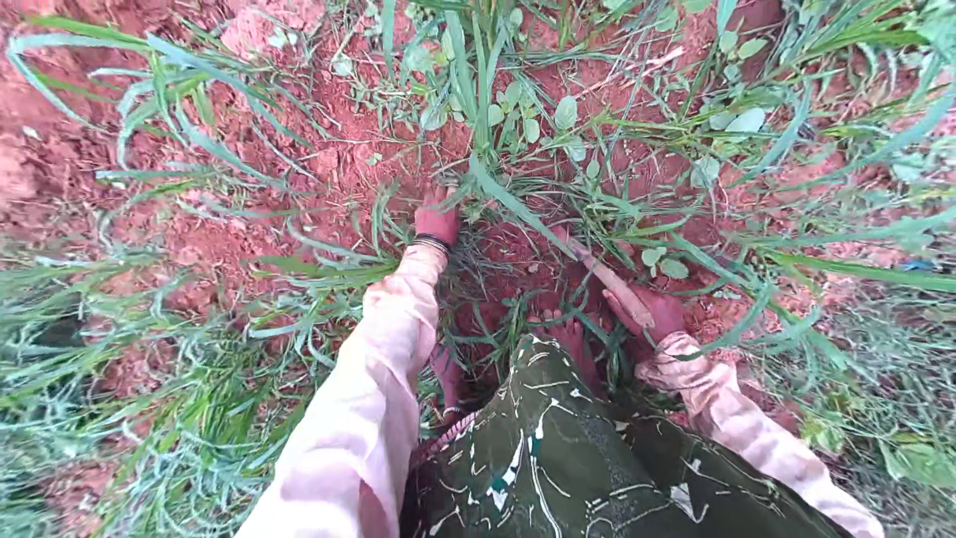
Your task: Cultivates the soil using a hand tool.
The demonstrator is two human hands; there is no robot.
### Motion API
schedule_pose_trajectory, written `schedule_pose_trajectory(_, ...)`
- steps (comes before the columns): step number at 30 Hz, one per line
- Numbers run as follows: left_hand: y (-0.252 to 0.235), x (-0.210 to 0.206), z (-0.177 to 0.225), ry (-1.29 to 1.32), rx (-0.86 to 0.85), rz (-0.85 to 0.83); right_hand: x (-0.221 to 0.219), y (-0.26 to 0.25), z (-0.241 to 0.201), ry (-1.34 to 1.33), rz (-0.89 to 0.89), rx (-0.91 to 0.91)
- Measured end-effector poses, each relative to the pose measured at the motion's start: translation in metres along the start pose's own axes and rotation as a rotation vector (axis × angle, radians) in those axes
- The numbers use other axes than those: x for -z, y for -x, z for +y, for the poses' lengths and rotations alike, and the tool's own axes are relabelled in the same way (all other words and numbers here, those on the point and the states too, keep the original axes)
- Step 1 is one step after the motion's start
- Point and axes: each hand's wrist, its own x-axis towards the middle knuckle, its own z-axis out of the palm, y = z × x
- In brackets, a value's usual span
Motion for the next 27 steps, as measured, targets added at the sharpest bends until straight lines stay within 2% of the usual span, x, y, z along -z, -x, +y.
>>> schedule_pose_trajectory(3,0.004,0.001,-0.003,0.030,0.138,-0.024,-0.001,0.000,0.002,-0.028,0.019,0.012)
schedule_pose_trajectory(5,0.006,0.001,-0.003,0.044,0.213,-0.111,-0.002,0.000,0.003,-0.039,0.031,0.019)
schedule_pose_trajectory(10,0.006,-0.003,-0.001,0.192,0.114,-0.310,-0.003,-0.001,0.006,-0.037,0.018,0.036)
schedule_pose_trajectory(14,0.022,-0.019,0.006,0.254,-0.059,-0.366,0.000,-0.001,0.003,-0.043,0.015,0.026)
schedule_pose_trajectory(17,0.051,-0.027,-0.008,0.392,-0.127,-0.330,-0.001,0.000,0.003,-0.044,0.032,0.037)
schedule_pose_trajectory(19,0.077,-0.037,-0.013,0.446,-0.338,-0.402,0.001,-0.001,0.002,-0.028,0.017,0.029)
schedule_pose_trajectory(20,0.093,-0.032,-0.006,0.389,-0.465,-0.464,0.005,-0.001,-0.003,-0.018,-0.028,0.004)
schedule_pose_trajectory(21,0.105,-0.022,0.005,0.293,-0.589,-0.498,0.017,-0.003,-0.013,-0.014,-0.142,-0.065)
schedule_pose_trajectory(22,0.110,-0.006,0.018,0.160,-0.626,-0.538,0.035,-0.009,-0.029,-0.033,-0.324,-0.193)
schedule_pose_trajectory(23,0.108,0.010,0.027,0.056,-0.608,-0.510,0.042,-0.012,-0.036,-0.024,-0.365,-0.213)
schedule_pose_trajectory(24,0.100,0.022,0.029,-0.012,-0.584,-0.414,0.040,-0.010,-0.034,-0.016,-0.328,-0.173)
schedule_pose_trajectory(25,0.084,0.031,0.026,-0.074,-0.544,-0.302,0.025,-0.004,-0.023,-0.001,-0.159,-0.048)
schedule_pose_trajectory(27,0.043,0.041,0.014,-0.137,-0.381,-0.126,0.005,0.000,-0.005,-0.007,-0.025,0.016)
